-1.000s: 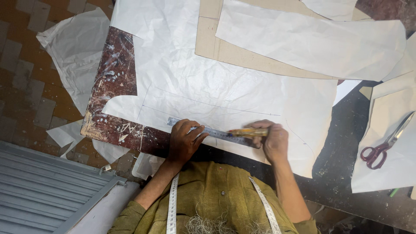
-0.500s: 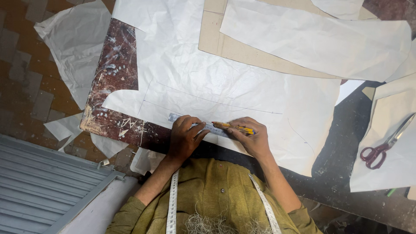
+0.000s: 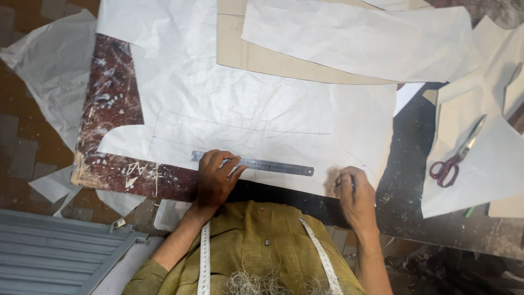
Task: The person uses a ruler and pencil to draw lines on a large white paper pattern, then places a cardboard template on the paper and traces its outline. They pick up a black leather jacket to compare it with the pattern, then use scissors to cut along the traced lines on the paper.
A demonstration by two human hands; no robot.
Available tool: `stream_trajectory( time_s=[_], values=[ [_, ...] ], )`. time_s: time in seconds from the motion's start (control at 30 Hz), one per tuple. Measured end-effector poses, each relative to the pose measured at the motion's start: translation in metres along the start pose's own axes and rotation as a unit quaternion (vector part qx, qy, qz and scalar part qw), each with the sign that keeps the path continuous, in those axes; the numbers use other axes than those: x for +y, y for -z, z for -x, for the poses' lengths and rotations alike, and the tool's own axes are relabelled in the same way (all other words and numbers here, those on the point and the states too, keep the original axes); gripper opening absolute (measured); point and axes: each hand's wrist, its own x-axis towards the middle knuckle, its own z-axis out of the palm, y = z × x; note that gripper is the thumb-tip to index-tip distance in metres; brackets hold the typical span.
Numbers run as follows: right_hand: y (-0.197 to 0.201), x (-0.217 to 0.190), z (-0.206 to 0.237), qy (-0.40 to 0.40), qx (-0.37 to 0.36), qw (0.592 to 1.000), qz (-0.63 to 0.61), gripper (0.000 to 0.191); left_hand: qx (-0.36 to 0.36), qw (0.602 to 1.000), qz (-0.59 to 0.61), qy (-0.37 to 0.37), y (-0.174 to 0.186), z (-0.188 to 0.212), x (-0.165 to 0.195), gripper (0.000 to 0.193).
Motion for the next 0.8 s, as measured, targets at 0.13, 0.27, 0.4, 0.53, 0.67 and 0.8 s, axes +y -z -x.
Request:
stream_trajectory(
  time_s=[0.13,0.27,0.4,0.53,0.67,0.8],
  values=[
    [-0.015,0.007,0.001,0.084,0.009,0.978,0.193,0.028,-0.032,0.999,0.026,-0.020,-0.011,-0.004,0.010,0.024],
    [-0.024,0.010,0.001,0.078,0.053,0.983,0.155,0.027,-0.059,0.997,0.042,-0.035,-0.022,-0.006,0.013,0.023],
    [-0.027,0.013,-0.002,0.048,0.058,0.989,0.124,0.027,-0.057,0.997,0.037,-0.043,-0.027,-0.004,0.009,0.024],
    [-0.029,0.013,-0.004,0.049,0.064,0.988,0.130,0.026,-0.048,0.997,0.031,-0.048,-0.031,-0.003,0.006,0.024],
    [-0.029,0.012,-0.004,0.052,0.068,0.988,0.126,0.027,-0.036,0.998,0.028,-0.048,-0.032,-0.003,0.005,0.024],
    [-0.028,0.012,-0.007,0.022,0.044,0.989,0.137,0.027,-0.037,0.998,0.026,-0.049,-0.032,-0.004,0.005,0.024]
  ],
)
